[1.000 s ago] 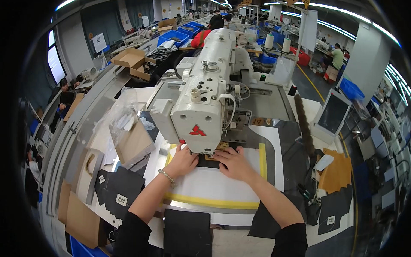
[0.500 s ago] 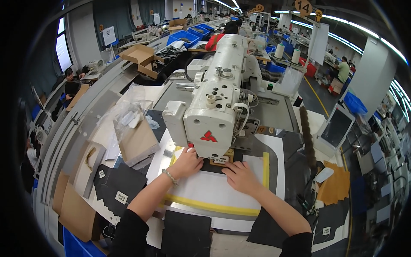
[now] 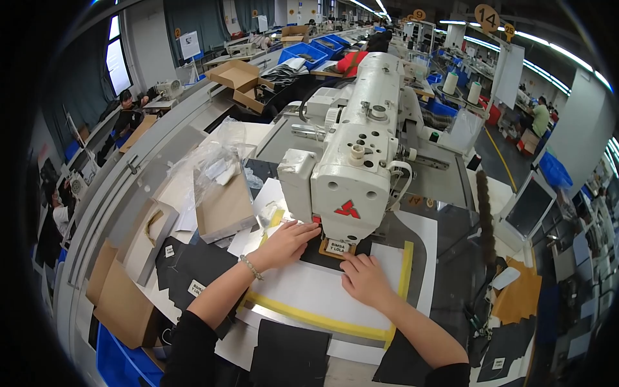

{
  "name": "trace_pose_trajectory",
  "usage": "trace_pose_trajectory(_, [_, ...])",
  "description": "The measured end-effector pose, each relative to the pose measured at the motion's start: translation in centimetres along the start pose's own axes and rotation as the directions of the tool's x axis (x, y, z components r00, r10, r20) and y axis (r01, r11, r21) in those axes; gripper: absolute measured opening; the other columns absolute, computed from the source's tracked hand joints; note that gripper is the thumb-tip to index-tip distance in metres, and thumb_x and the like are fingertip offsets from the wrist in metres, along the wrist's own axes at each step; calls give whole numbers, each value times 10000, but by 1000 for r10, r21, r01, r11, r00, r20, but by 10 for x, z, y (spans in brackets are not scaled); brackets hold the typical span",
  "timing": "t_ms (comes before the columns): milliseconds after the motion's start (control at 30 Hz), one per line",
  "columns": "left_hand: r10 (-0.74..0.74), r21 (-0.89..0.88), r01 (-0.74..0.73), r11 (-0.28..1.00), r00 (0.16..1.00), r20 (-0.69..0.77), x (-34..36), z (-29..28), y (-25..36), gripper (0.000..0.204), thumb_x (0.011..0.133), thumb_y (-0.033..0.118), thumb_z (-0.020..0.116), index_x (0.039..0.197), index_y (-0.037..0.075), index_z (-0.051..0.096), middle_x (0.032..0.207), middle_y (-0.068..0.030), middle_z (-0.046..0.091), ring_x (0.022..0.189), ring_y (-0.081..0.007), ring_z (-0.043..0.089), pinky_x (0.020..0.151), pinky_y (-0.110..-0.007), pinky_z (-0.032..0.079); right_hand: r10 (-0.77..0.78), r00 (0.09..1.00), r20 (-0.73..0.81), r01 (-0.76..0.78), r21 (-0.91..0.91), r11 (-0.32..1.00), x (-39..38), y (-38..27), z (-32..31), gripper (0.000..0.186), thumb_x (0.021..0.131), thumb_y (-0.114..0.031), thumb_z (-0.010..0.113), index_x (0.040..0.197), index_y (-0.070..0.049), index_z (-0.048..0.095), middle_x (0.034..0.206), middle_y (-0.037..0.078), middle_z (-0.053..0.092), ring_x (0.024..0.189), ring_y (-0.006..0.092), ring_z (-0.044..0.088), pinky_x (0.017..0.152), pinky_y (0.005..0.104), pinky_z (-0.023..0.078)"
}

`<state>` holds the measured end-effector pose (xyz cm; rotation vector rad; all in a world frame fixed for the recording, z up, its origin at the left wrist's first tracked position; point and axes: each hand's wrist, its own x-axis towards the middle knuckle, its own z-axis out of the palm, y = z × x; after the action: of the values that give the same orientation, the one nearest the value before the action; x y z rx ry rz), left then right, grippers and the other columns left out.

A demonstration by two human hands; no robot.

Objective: Sewing small identification labels onto black leather components using an industrial sewing machine.

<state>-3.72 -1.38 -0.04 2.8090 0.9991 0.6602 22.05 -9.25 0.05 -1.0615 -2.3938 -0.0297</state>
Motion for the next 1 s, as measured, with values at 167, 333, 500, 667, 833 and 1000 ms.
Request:
trace_pose_trajectory(167, [182,-79,-176,981,981,65,4,-8,16,390,838,134,613,1227,107,590,1285,-40,571,1212,-213,505,1034,-414,344,6,1000,-5,-6,-11,1000,1,0,1,197,778,-145,633,947,-60,579,1146,123,615,921,257,552,795,377,417])
trace_pose_trajectory(333, [182,-61,-175,983,976,117,14,-2,17,342,827,220,617,1160,145,610,1228,-8,598,1182,-209,504,984,-437,322,14,1000,3,-14,-14,1000,2,-2,-1,203,772,-150,642,940,-66,564,1145,121,612,917,256,553,789,378,417])
trace_pose_trajectory(500, [216,-131,-197,972,964,156,28,6,11,374,791,211,589,1162,168,606,1246,8,597,1183,-238,485,964,-458,314,26,1000,14,-26,-22,999,1,-1,-1,226,763,-155,652,948,-68,554,1137,117,612,917,255,553,783,380,418])
trace_pose_trajectory(667, [197,-226,-153,962,962,189,36,10,15,411,752,174,567,1161,161,597,1254,2,596,1199,-240,462,950,-441,307,36,999,-2,-36,-28,999,1,-2,-2,253,752,-169,665,957,-71,554,1131,107,616,912,250,552,780,378,419])
trace_pose_trajectory(833, [240,-214,-217,953,966,92,30,16,12,385,778,137,578,1162,167,596,1208,-5,617,1215,-239,460,966,-432,306,34,999,6,-34,-34,999,4,-2,-4,271,746,-176,673,966,-74,554,1114,100,623,910,245,551,774,377,420])
trace_pose_trajectory(1000, [172,-154,-151,976,976,137,26,10,8,303,838,178,600,1140,191,628,1193,34,630,1214,-221,460,958,-415,318,-5,997,-77,2,-28,1000,1,-2,-3,208,726,-116,683,892,-77,564,978,65,649,830,222,565,718,353,429])
